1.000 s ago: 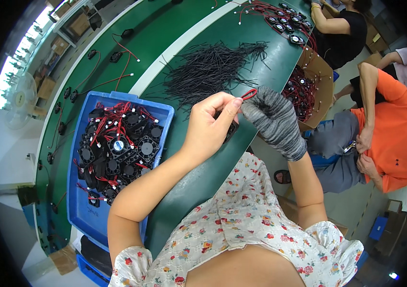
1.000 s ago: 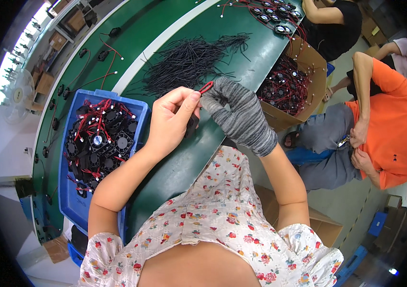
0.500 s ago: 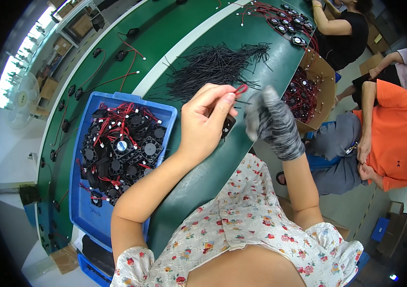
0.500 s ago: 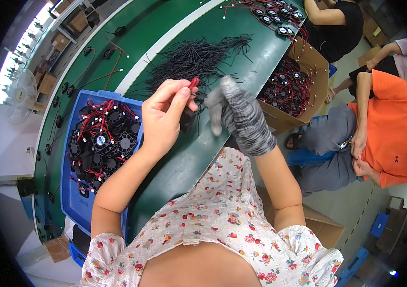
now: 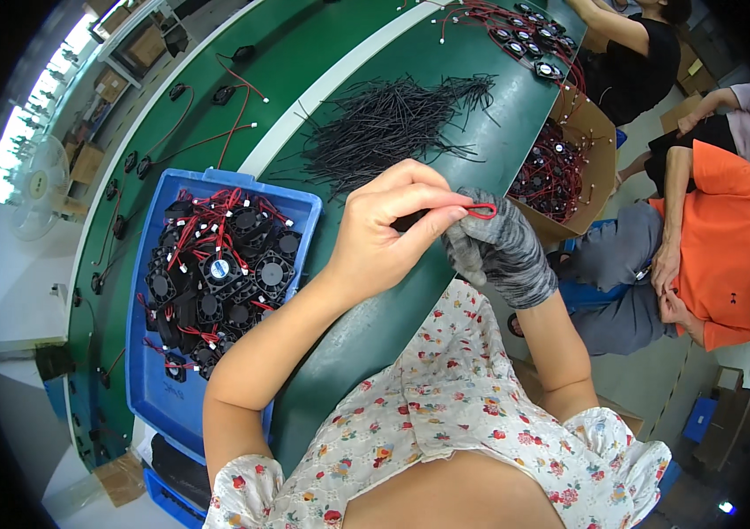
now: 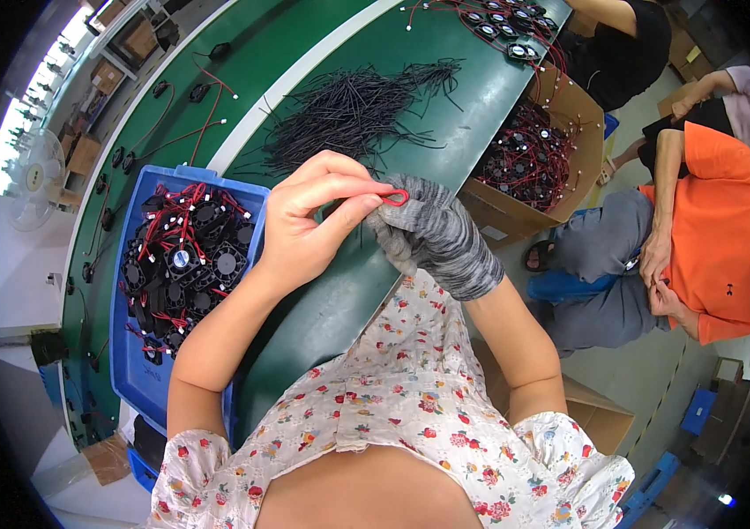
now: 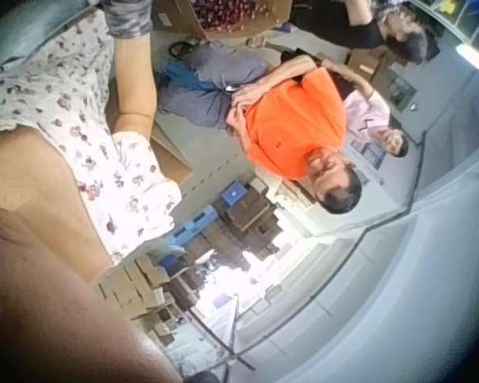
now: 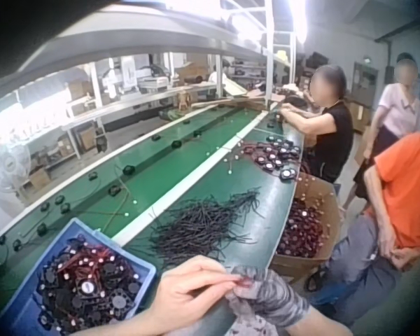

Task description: The person sits at a green assembly table and repeatedly picks up small black electronic components from a blue bin. They insert red and black wires into the components by hand, then place the finished units into a cardboard box. The process is repetitive and involves handling multiple small items one by one.

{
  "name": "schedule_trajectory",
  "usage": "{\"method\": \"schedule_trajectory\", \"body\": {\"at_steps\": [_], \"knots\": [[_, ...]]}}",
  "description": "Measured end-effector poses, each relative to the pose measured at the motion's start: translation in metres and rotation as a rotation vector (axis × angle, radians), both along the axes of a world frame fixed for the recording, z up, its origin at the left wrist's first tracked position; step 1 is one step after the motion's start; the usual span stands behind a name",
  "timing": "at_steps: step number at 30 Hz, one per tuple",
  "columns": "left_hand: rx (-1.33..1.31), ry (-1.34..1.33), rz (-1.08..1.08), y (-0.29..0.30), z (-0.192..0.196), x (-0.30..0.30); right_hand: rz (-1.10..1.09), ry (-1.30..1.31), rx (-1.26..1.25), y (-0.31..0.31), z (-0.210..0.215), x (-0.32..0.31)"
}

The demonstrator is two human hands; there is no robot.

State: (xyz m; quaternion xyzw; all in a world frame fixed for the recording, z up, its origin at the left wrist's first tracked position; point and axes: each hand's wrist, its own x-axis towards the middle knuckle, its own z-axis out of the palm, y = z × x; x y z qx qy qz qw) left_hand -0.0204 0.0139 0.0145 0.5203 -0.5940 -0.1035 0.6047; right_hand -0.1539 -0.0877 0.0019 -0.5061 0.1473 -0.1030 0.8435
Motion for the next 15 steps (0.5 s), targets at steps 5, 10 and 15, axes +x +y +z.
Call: {"method": "schedule_trajectory", "body": {"at_steps": [5, 10, 15], "knots": [[0.121, 0.439, -0.03, -0.001, -0.012, -0.006, -0.298, 0.009, -1.114, 0.007, 0.01, 0.01], [0.573, 0.871, -0.077, -0.004, -0.025, -0.005, 0.101, 0.07, -1.989, -0.008, 0.013, 0.014], [0.595, 1.011, -0.042, -0.004, -0.026, 0.002, 0.134, 0.061, -2.13, -0.029, 0.015, 0.02]]}}
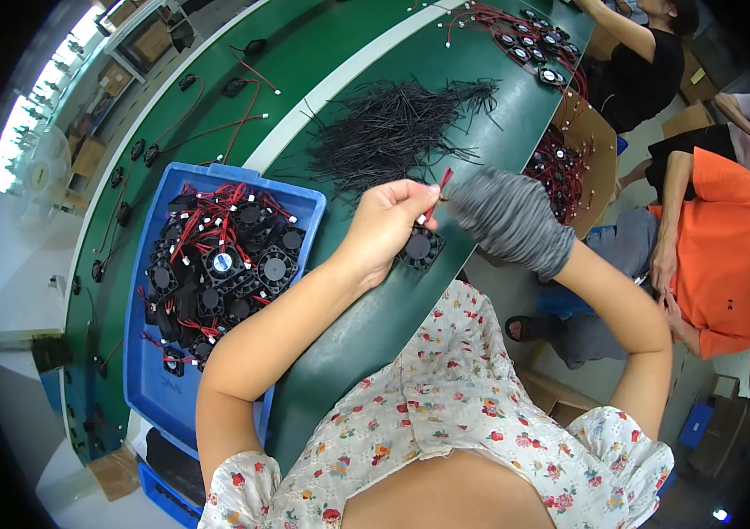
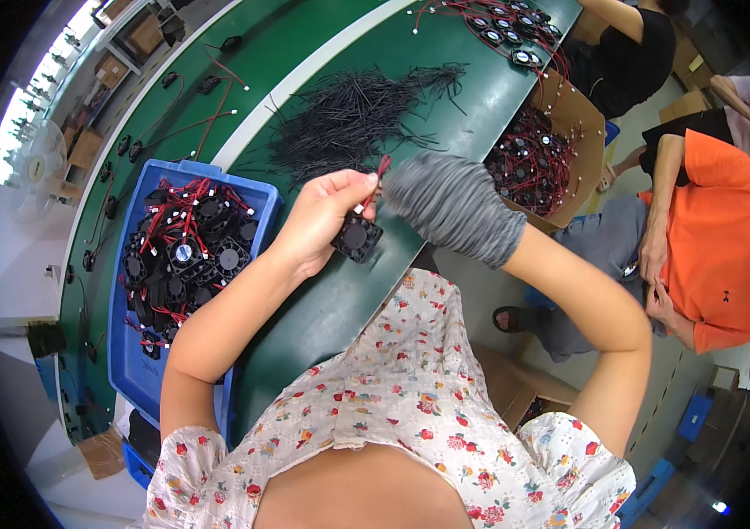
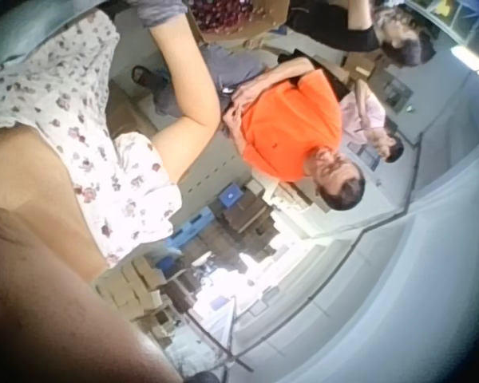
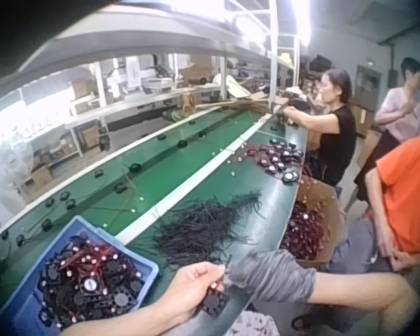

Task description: The person sits at a green assembly table and repeatedly picks up small black electronic components from a blue bin. They insert red and black wires into the components by hand, then place the finished units into a cardboard box. The process is repetitive and involves handling multiple small items one by one.

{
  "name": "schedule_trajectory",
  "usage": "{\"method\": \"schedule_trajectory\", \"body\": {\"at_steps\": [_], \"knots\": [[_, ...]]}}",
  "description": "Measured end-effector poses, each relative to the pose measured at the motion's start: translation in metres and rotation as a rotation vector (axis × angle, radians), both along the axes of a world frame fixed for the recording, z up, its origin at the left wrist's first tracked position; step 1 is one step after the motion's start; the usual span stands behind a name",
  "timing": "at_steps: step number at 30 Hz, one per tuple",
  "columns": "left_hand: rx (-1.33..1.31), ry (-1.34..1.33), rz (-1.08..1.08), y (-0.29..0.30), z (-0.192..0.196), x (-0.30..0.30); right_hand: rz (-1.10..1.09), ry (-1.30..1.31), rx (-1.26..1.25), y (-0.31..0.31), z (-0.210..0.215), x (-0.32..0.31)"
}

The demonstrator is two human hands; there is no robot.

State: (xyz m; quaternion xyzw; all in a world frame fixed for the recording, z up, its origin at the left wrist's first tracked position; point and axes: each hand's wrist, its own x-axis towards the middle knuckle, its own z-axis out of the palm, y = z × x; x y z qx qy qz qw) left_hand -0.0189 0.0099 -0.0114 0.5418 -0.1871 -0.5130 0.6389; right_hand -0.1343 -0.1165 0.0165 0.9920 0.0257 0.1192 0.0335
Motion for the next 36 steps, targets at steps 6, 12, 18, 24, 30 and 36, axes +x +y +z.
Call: {"method": "schedule_trajectory", "body": {"at_steps": [6, 12, 18, 24, 30, 36], "knots": [[-0.23, -0.173, 0.114, -0.003, 0.007, -0.001, -0.313, 0.202, 1.994, 0.001, -0.007, -0.012], [-0.443, -0.522, 0.104, 0.001, 0.005, -0.001, -0.137, 0.167, 2.208, 0.013, -0.013, -0.013], [-0.581, -0.815, 0.112, 0.002, 0.011, 0.0, -0.201, 0.127, 2.296, 0.019, -0.012, -0.018], [-0.579, -1.092, 0.201, 0.005, 0.02, -0.004, -0.302, -0.082, 2.303, 0.033, -0.004, -0.022], [-0.606, -1.237, 0.313, 0.006, 0.019, -0.008, -0.407, -0.389, 2.331, 0.062, -0.013, -0.015], [-0.635, -1.28, 0.373, 0.006, 0.022, -0.012, -0.359, -0.595, 2.091, 0.081, -0.008, -0.008]]}}
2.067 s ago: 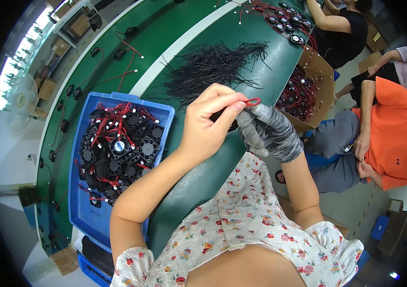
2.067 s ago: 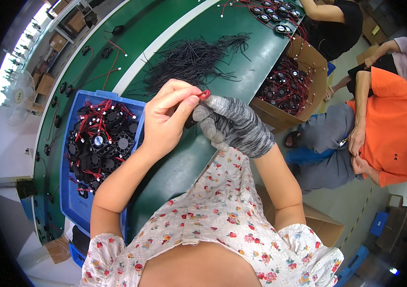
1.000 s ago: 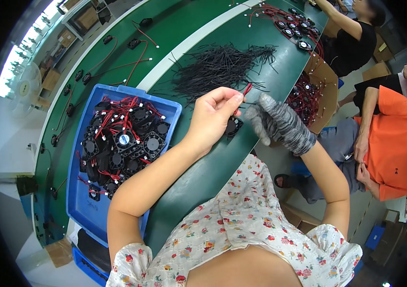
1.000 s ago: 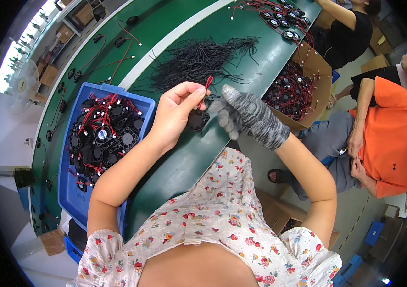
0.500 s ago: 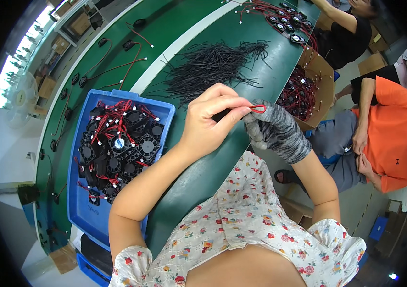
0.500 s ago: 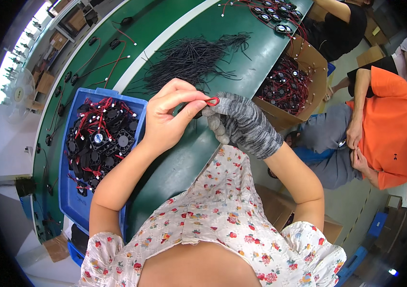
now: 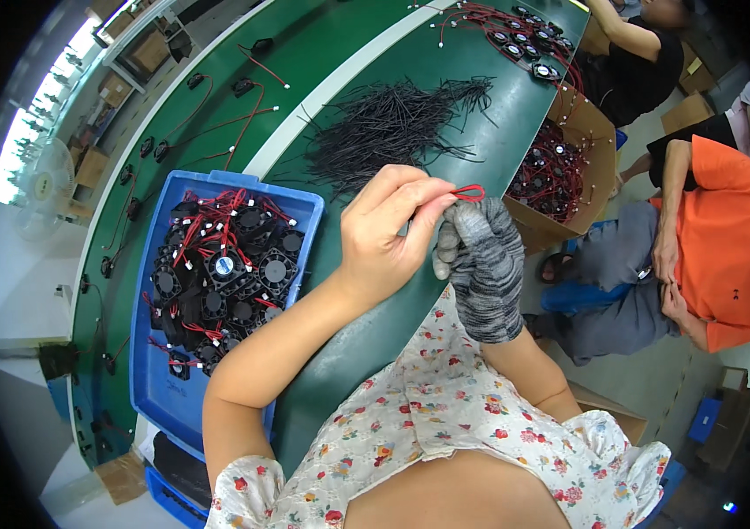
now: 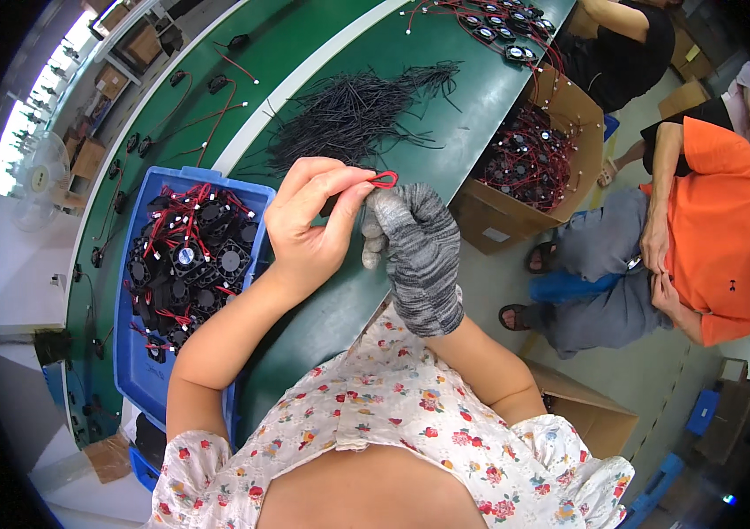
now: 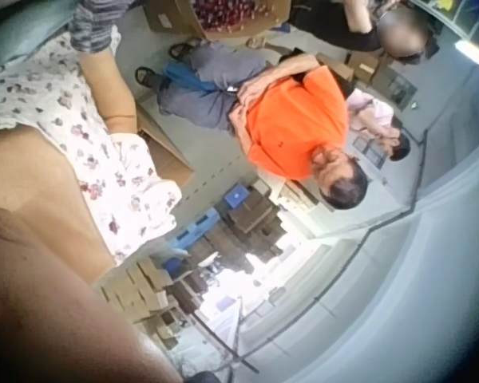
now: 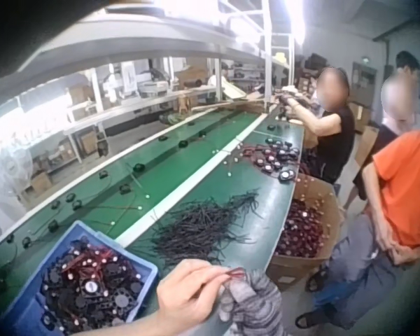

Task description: The person sits at a green assembly table and repeatedly picks up small black electronic components from a blue bin. They insert red and black wires into the components by hand, then place the finished units into a cardboard box. The process is repetitive and involves handling multiple small items one by one.

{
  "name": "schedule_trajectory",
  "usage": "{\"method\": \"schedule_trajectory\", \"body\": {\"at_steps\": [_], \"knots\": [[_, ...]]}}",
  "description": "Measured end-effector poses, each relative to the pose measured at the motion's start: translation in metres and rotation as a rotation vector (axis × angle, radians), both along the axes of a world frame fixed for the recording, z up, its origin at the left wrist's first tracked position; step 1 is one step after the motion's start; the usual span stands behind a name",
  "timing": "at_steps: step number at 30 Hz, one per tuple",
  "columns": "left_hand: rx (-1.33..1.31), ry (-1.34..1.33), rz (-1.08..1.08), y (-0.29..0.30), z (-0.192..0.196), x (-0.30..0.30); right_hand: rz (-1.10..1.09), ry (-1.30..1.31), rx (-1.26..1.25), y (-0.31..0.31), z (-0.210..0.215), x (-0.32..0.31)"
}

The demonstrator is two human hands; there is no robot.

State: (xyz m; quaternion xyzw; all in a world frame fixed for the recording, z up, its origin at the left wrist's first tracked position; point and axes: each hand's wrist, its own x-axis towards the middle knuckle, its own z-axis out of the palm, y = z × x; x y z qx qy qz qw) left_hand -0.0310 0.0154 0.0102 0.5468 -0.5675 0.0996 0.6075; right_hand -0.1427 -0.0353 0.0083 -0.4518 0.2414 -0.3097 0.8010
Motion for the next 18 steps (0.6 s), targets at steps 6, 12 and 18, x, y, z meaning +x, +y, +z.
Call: {"method": "schedule_trajectory", "body": {"at_steps": [6, 12, 18], "knots": [[0.052, 0.127, -0.09, -0.001, -0.003, 0.003, 0.472, -0.255, 0.397, -0.028, -0.006, -0.009], [0.06, 0.108, -0.133, 0.001, 0.0, 0.001, 0.514, -0.12, 0.496, -0.029, 0.005, -0.017], [0.084, 0.102, -0.197, 0.003, 0.003, 0.002, 0.545, -0.176, 0.472, -0.033, -0.005, -0.018]]}}
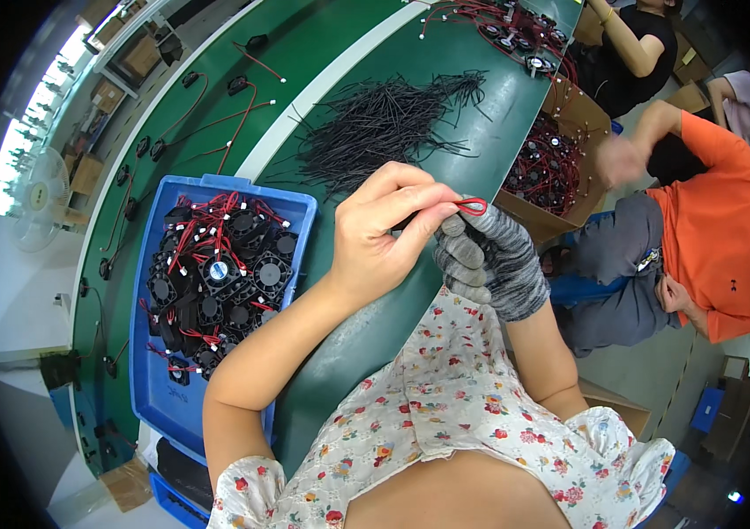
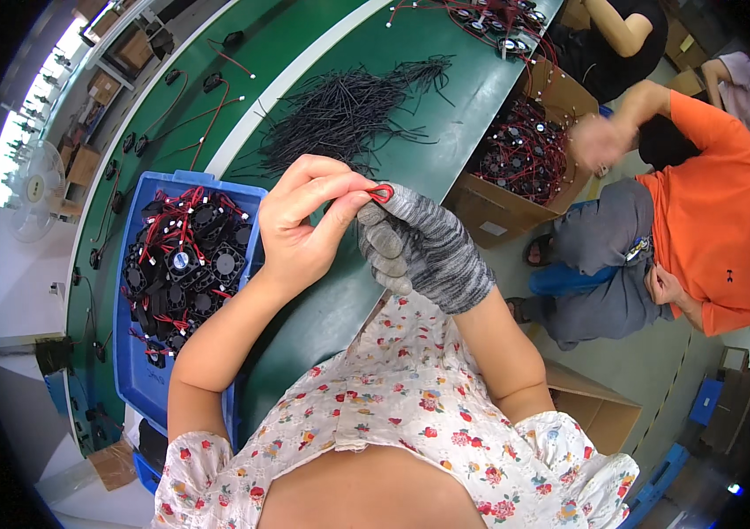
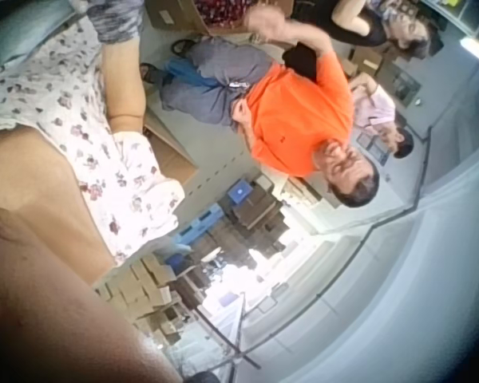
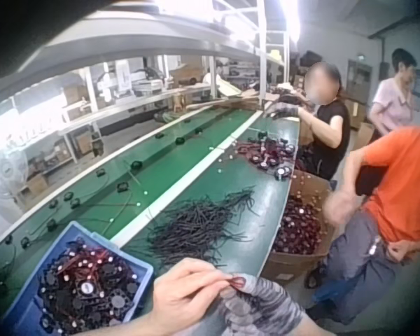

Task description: The person sits at a green assembly table and repeatedly picks up small black electronic components from a blue bin. They insert red and black wires into the components by hand, then place the finished units into a cardboard box. The process is repetitive and involves handling multiple small items one by one.

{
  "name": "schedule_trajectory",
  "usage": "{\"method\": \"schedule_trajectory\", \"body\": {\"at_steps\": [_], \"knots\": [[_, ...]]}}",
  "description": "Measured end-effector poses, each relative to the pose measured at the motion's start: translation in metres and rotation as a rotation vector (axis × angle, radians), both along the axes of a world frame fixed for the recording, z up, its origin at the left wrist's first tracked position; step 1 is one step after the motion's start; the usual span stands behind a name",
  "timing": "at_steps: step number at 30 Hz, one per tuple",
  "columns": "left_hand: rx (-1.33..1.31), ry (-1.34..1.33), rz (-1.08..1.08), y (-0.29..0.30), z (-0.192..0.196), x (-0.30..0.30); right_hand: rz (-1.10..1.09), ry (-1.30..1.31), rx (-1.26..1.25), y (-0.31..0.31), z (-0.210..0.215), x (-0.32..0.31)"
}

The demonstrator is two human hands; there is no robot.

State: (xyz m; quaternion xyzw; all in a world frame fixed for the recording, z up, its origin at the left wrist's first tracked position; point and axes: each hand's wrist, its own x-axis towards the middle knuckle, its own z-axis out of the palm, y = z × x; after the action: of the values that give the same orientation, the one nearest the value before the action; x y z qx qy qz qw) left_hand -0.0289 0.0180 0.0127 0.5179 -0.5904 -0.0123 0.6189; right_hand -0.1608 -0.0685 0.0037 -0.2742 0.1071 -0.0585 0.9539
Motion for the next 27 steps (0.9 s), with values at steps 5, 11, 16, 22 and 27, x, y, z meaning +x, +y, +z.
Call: {"method": "schedule_trajectory", "body": {"at_steps": [5, 11, 16, 22, 27], "knots": [[0.016, 0.132, -0.097, -0.001, -0.004, 0.0, -0.237, 0.184, -0.211, 0.008, 0.007, 0.001], [0.102, 0.301, -0.206, -0.003, -0.014, 0.002, -0.197, 0.238, -0.729, -0.004, 0.013, -0.001], [0.353, 0.788, -0.334, -0.001, -0.011, -0.003, -0.517, 0.119, -1.684, -0.008, 0.0, 0.01], [0.91, 1.025, -0.439, -0.001, -0.017, 0.005, 0.167, -0.135, -2.557, -0.03, 0.018, 0.005], [0.799, 1.07, -0.454, -0.002, -0.02, 0.006, 0.149, -0.212, -2.804, -0.053, 0.024, 0.006]]}}
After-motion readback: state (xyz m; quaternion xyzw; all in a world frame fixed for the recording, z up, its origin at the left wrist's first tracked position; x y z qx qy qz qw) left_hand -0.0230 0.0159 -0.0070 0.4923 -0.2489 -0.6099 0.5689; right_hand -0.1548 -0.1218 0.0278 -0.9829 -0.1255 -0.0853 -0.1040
